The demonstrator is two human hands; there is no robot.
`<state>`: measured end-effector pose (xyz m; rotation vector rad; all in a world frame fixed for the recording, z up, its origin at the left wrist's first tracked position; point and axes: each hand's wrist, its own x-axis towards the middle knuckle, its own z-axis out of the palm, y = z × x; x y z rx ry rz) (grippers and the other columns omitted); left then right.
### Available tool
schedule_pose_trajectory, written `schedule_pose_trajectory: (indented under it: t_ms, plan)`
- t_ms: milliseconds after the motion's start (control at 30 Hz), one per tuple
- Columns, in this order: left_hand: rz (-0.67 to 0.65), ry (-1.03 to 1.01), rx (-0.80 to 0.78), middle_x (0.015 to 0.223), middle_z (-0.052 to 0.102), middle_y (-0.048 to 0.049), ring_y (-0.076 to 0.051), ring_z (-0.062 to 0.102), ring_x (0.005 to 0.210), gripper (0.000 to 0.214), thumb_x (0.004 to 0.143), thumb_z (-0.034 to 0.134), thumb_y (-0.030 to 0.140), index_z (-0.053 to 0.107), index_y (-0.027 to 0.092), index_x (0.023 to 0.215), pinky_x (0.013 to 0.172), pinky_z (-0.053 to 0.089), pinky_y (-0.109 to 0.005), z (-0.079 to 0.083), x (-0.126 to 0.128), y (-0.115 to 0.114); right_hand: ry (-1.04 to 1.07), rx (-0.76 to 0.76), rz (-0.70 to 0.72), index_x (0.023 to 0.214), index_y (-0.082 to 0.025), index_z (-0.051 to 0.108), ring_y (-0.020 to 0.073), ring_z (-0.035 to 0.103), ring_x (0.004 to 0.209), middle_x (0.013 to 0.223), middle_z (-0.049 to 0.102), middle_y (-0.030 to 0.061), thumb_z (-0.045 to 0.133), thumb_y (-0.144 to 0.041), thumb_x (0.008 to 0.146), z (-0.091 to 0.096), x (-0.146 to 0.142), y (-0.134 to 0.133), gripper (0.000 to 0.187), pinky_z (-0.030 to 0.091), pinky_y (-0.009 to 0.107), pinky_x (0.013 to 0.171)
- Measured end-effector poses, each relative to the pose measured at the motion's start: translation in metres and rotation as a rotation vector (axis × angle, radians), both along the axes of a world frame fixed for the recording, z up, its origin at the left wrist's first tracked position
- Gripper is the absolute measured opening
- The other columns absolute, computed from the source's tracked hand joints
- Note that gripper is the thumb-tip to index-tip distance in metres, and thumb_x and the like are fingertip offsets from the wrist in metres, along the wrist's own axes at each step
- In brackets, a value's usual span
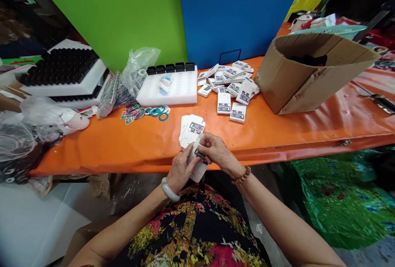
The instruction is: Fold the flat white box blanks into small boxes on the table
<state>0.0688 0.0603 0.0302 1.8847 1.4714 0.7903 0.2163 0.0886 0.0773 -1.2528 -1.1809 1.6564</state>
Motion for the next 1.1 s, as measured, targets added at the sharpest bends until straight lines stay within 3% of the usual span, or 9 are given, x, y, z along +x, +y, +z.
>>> schedule_pose_trajectory:
  t_ms: [200, 300, 367, 433, 600, 667, 833, 1000, 1100]
  plan:
    - [-0.149, -0.286, -0.182, 0.088, 0.069, -0.0028, -0.019, 0.062, 0.082, 0.029, 0.088, 0.047, 0.029, 0.062, 0.02, 0.112, 0.077, 0.046, -0.027, 0.009, 0.001, -0.004, -0.146, 0.126, -0.006, 0.069, -0.021, 0.045, 0.0057, 0.038, 0.038, 0.054, 0.047, -0.0066, 0.06, -0.033, 0.073, -0.015, -0.002, -0.011, 0.02, 0.032, 0.019, 0.036]
    - [-0.082, -0.477, -0.272, 0.088, 0.068, -0.0019, -0.017, 0.06, 0.079, 0.028, 0.087, 0.048, 0.032, 0.064, 0.018, 0.106, 0.071, 0.046, -0.024, 0.005, 0.001, -0.004, -0.437, 0.418, -0.216, 0.083, -0.02, 0.055, 0.0115, 0.051, 0.055, 0.081, 0.059, 0.0032, 0.058, -0.029, 0.076, -0.02, -0.006, -0.023, 0.012, 0.045, 0.028, 0.055]
    - [-0.003, -0.609, -0.35, 0.085, 0.068, -0.0017, -0.015, 0.059, 0.073, 0.028, 0.084, 0.053, 0.035, 0.063, 0.016, 0.101, 0.066, 0.046, -0.023, 0.0, -0.001, -0.003, -0.564, 0.522, -0.388, 0.099, -0.02, 0.055, 0.0146, 0.055, 0.065, 0.103, 0.057, 0.0089, 0.06, -0.03, 0.076, -0.024, -0.006, -0.031, 0.025, 0.048, 0.033, 0.068]
    - [0.071, -0.734, -0.423, 0.081, 0.067, -0.0012, -0.013, 0.058, 0.067, 0.027, 0.08, 0.058, 0.037, 0.061, 0.016, 0.096, 0.062, 0.046, -0.022, -0.004, -0.002, -0.002, -0.556, 0.435, -0.444, 0.105, -0.02, 0.052, 0.0158, 0.056, 0.066, 0.106, 0.057, 0.0105, 0.065, -0.035, 0.072, -0.031, -0.005, -0.037, 0.039, 0.049, 0.035, 0.068]
    - [0.19, -0.969, -0.483, 0.075, 0.066, 0.0009, -0.012, 0.059, 0.066, 0.028, 0.074, 0.066, 0.04, 0.059, 0.016, 0.088, 0.065, 0.048, -0.023, -0.011, 0.003, -0.002, -0.054, 0.01, -0.157, 0.091, -0.019, 0.053, 0.0182, 0.063, 0.071, 0.085, 0.067, 0.0052, 0.067, -0.045, 0.069, -0.052, -0.004, -0.049, 0.036, 0.052, 0.033, 0.066]
    - [0.21, -0.97, -0.474, 0.072, 0.064, 0.0022, -0.011, 0.057, 0.064, 0.028, 0.074, 0.066, 0.041, 0.059, 0.016, 0.086, 0.062, 0.046, -0.022, -0.012, 0.006, -0.004, 0.056, -0.005, -0.175, 0.088, -0.02, 0.055, 0.0178, 0.064, 0.074, 0.083, 0.068, 0.0037, 0.068, -0.043, 0.069, -0.058, -0.004, -0.052, 0.033, 0.052, 0.032, 0.068]
    - [0.233, -0.788, -0.426, 0.062, 0.059, 0.0027, -0.009, 0.052, 0.057, 0.034, 0.079, 0.058, 0.047, 0.06, 0.014, 0.071, 0.054, 0.042, -0.019, -0.018, 0.002, -0.004, 0.03, -0.005, -0.167, 0.086, -0.019, 0.056, 0.0171, 0.064, 0.067, 0.075, 0.068, 0.002, 0.068, -0.042, 0.071, -0.075, 0.002, -0.06, 0.029, 0.053, 0.031, 0.065]
    - [0.176, -0.745, -0.362, 0.087, 0.069, -0.004, -0.015, 0.063, 0.077, 0.039, 0.074, 0.066, 0.034, 0.058, 0.016, 0.108, 0.071, 0.05, -0.025, -0.023, -0.008, -0.007, -0.141, 0.155, -0.286, 0.123, -0.022, 0.04, 0.0152, 0.063, 0.064, 0.095, 0.066, 0.0052, 0.066, -0.039, 0.074, -0.091, 0.009, -0.074, 0.058, 0.053, 0.031, 0.063]
    - [0.082, -0.635, -0.333, 0.096, 0.068, -0.0055, -0.015, 0.063, 0.079, 0.035, 0.076, 0.063, 0.03, 0.059, 0.017, 0.109, 0.073, 0.05, -0.026, -0.025, -0.01, -0.015, -0.213, 0.226, -0.28, 0.125, -0.021, 0.041, 0.0152, 0.063, 0.066, 0.095, 0.066, 0.0057, 0.064, -0.038, 0.076, -0.092, 0.009, -0.081, 0.056, 0.052, 0.03, 0.066]
